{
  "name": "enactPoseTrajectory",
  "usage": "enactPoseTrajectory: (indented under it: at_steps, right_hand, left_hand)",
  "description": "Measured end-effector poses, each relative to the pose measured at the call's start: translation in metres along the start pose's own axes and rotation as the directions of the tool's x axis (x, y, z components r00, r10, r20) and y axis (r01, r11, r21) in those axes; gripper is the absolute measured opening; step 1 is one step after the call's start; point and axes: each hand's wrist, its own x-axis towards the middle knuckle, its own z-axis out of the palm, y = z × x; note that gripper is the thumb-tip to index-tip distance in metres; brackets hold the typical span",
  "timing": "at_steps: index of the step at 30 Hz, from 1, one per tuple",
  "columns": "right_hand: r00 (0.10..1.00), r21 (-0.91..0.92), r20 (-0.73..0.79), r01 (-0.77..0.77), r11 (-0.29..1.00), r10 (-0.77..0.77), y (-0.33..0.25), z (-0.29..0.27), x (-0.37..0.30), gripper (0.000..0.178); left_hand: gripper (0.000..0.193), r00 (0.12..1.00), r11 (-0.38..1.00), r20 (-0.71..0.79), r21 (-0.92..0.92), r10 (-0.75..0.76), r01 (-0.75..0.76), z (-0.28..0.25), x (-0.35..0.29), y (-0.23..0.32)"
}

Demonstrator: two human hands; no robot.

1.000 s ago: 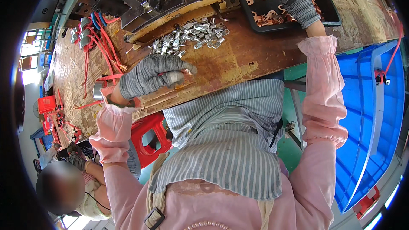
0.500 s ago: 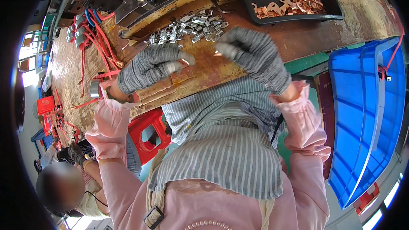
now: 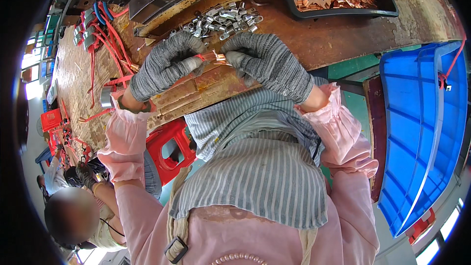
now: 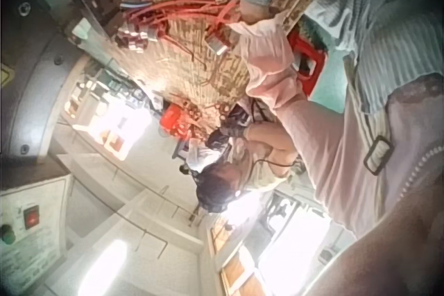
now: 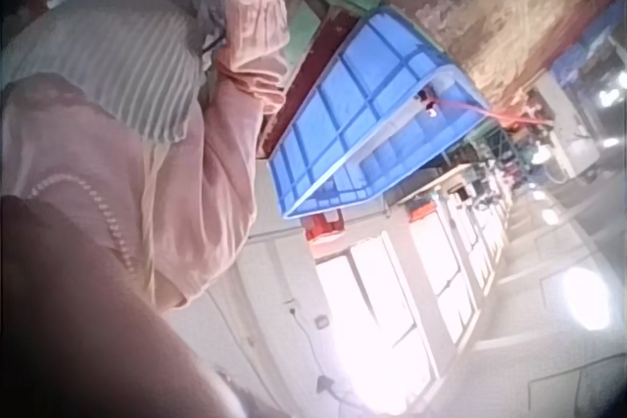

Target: Manually assemble electrical cable terminals by attaching copper lugs to stripped wire ends using a crimping machine.

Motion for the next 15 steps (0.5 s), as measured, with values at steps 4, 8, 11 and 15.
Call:
enactPoseTrajectory:
  at_steps: [4,8,11,15]
  right_hand:
    - [0.999,-0.008,0.009,0.033,0.999,-0.033,-0.001,0.001,0.003,0.022]
    - [1.000,0.057,0.003,-0.005,0.998,0.005,-0.010,0.001,0.001,0.025]
    - [0.997,0.108,-0.019,-0.069,0.992,0.071,-0.007,0.003,0.003,0.026]
    - [0.986,-0.126,-0.074,0.138,0.982,-0.148,0.008,0.007,0.005,0.021]
  left_hand:
    - [0.019,0.987,0.971,-0.032,0.189,0.157,-0.149,0.004,0.000,0.000]
    - [0.017,0.960,0.939,-0.096,0.256,0.262,-0.231,0.010,0.002,0.001]
    - [0.017,0.952,0.921,-0.123,0.312,0.281,-0.232,0.014,-0.001,-0.001]
    - [0.018,0.948,0.927,-0.139,0.292,0.286,-0.236,0.015,-0.002,-0.004]
